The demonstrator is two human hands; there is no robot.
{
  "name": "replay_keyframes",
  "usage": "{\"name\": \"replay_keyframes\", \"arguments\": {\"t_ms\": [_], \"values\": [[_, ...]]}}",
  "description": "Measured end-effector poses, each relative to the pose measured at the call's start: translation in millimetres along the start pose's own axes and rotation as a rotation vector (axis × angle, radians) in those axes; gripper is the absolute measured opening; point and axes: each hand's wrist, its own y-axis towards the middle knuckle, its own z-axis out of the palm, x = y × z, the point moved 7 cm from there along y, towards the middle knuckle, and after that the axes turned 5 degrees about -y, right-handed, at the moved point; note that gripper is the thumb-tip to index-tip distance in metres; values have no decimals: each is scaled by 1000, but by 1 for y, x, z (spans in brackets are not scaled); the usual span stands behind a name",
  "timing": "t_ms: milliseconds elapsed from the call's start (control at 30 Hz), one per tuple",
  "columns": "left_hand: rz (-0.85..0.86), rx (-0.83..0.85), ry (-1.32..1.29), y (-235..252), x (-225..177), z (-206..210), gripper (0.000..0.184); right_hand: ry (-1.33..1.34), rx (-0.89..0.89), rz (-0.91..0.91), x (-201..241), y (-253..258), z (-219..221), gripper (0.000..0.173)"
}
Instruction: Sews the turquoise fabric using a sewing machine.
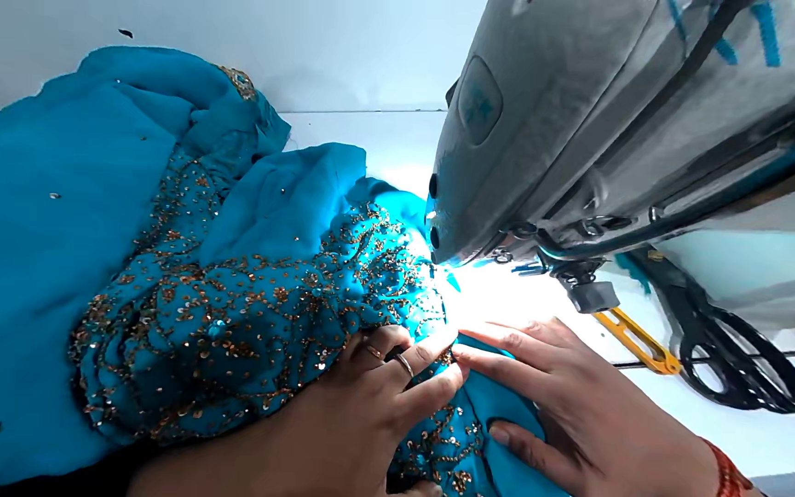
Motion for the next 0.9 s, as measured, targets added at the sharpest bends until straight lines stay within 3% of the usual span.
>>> {"name": "replay_keyframes", "arguments": {"t_ms": [233, 900], "values": [[-24, 101, -76, 4, 7, 1, 84, -56, 1, 8, -3, 3, 0, 57], [-94, 186, -151, 12, 23, -2, 84, -81, 18, 36, -10, 14, 3, 55]]}}
